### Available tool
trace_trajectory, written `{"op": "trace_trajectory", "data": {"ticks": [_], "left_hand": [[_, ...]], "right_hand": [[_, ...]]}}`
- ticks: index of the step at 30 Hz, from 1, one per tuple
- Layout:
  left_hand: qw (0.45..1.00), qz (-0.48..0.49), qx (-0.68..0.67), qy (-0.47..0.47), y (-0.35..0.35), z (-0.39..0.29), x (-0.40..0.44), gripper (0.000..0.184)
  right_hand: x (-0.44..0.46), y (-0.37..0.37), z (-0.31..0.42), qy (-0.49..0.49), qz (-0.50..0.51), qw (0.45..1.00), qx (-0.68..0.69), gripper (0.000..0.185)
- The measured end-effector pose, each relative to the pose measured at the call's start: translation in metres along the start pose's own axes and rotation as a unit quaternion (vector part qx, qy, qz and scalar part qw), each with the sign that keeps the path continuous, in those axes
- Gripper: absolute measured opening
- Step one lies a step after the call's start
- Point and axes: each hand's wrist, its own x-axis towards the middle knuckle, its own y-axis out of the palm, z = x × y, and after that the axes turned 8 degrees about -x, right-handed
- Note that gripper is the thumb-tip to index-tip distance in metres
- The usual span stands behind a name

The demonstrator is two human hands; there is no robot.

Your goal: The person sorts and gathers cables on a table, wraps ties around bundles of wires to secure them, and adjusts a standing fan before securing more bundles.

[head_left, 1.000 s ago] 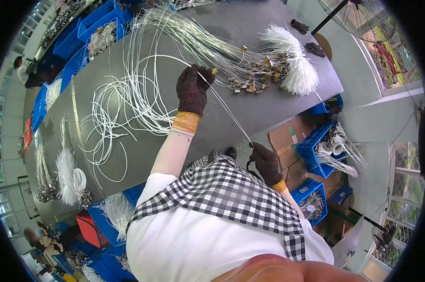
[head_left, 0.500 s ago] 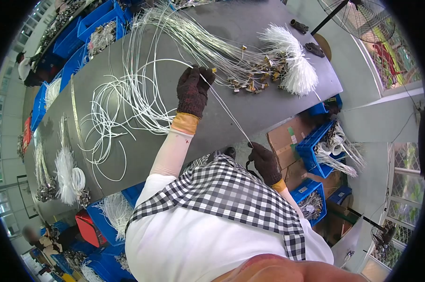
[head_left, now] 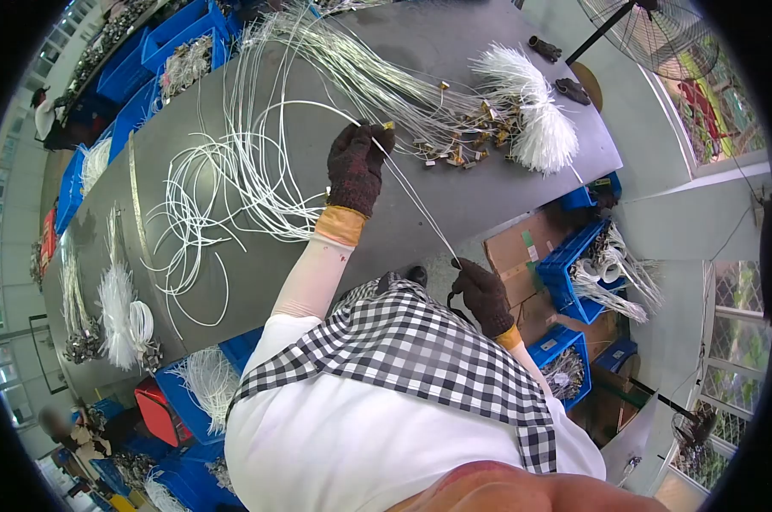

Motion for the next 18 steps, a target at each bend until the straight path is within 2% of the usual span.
{"op": "trace_trajectory", "data": {"ticks": [4, 6, 7, 9, 10, 12, 13, 14, 15, 16, 17, 18], "left_hand": [[1.000, 0.008, 0.006, -0.029, -0.008, 0.001, -0.010, 0.019], [0.994, 0.058, 0.063, -0.070, -0.016, 0.000, -0.009, 0.019], [0.995, 0.052, 0.017, -0.080, -0.027, 0.010, -0.005, 0.020], [0.984, 0.109, 0.127, -0.062, -0.005, 0.001, -0.028, 0.019], [0.987, 0.100, 0.061, -0.111, -0.006, 0.001, -0.035, 0.021], [0.985, 0.064, 0.023, -0.157, 0.005, -0.005, -0.047, 0.021], [0.982, 0.040, 0.014, -0.182, -0.008, -0.001, -0.043, 0.025], [0.983, 0.036, 0.016, -0.177, -0.025, -0.007, -0.038, 0.025], [0.983, 0.068, 0.136, -0.103, -0.044, -0.020, -0.030, 0.025], [0.961, 0.099, 0.255, -0.029, -0.067, -0.034, -0.020, 0.024], [0.854, 0.079, 0.498, 0.127, -0.105, -0.052, 0.003, 0.024], [0.721, 0.045, 0.662, 0.201, -0.116, -0.081, 0.009, 0.026]], "right_hand": [[0.001, -0.001, -0.014, -0.021, 0.013, 0.999, 0.048, 0.033], [0.003, 0.002, -0.016, -0.001, -0.001, 0.998, 0.055, 0.033], [0.005, 0.004, -0.015, -0.001, 0.000, 0.999, 0.041, 0.033], [0.010, 0.003, -0.021, 0.008, 0.019, 0.998, 0.064, 0.034], [0.012, 0.005, -0.012, 0.009, 0.034, 0.997, 0.066, 0.034], [0.018, 0.005, 0.014, 0.057, 0.020, 0.998, 0.006, 0.036], [0.021, 0.008, 0.011, 0.034, 0.005, 0.999, -0.008, 0.037], [0.023, 0.008, 0.011, 0.033, 0.011, 0.999, -0.007, 0.037], [0.023, 0.007, 0.010, 0.046, -0.004, 0.999, 0.005, 0.037], [0.022, 0.005, 0.007, 0.060, -0.020, 0.998, 0.018, 0.038], [0.020, 0.003, 0.001, 0.051, -0.025, 0.998, 0.031, 0.038], [0.017, 0.003, -0.003, 0.054, -0.025, 0.998, 0.032, 0.038]]}}
